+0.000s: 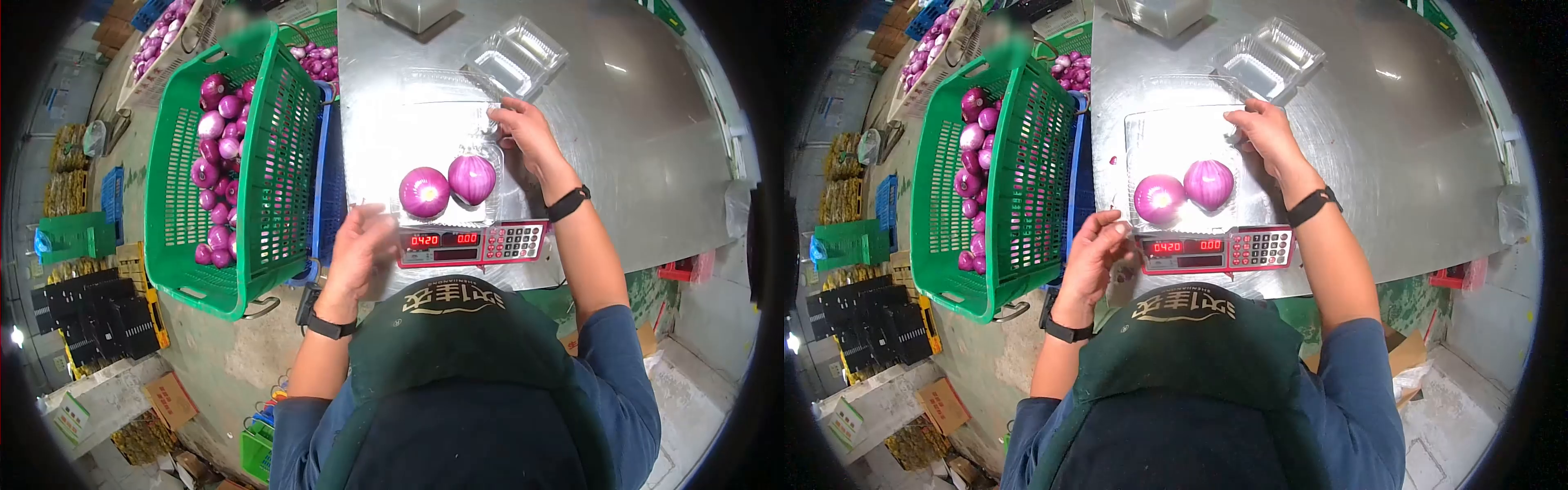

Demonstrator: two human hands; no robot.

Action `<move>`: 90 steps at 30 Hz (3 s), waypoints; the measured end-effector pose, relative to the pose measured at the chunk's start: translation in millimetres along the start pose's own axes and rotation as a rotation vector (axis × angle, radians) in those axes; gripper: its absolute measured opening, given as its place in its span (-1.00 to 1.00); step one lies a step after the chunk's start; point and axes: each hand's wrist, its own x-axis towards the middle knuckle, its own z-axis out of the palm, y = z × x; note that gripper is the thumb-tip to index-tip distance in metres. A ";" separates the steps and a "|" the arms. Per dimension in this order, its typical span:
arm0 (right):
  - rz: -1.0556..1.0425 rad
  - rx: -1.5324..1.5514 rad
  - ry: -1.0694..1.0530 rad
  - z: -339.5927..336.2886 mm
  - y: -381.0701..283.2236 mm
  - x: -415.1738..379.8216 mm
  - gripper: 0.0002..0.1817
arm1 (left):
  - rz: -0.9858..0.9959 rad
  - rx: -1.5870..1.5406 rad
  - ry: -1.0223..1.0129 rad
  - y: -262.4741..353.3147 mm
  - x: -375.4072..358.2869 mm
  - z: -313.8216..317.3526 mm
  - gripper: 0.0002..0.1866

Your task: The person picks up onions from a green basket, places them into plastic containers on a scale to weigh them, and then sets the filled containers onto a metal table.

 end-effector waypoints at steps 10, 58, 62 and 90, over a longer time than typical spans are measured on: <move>-0.438 -0.720 -0.447 -51.3 23.0 -124.6 0.07 | -0.053 -0.199 -0.119 -2.0 -3.8 2.2 -0.84; -0.445 -1.070 -0.252 -31.4 25.2 168.7 -0.56 | 0.588 0.778 0.850 198.7 -125.3 -115.8 -0.71; -0.449 -1.287 -0.227 -32.4 28.0 183.2 -0.63 | 0.502 0.904 0.882 220.6 -111.8 -180.1 -0.69; -0.382 -0.949 -0.190 113.2 -43.7 -120.4 -0.48 | 0.504 0.807 0.727 258.5 284.7 -387.8 -0.12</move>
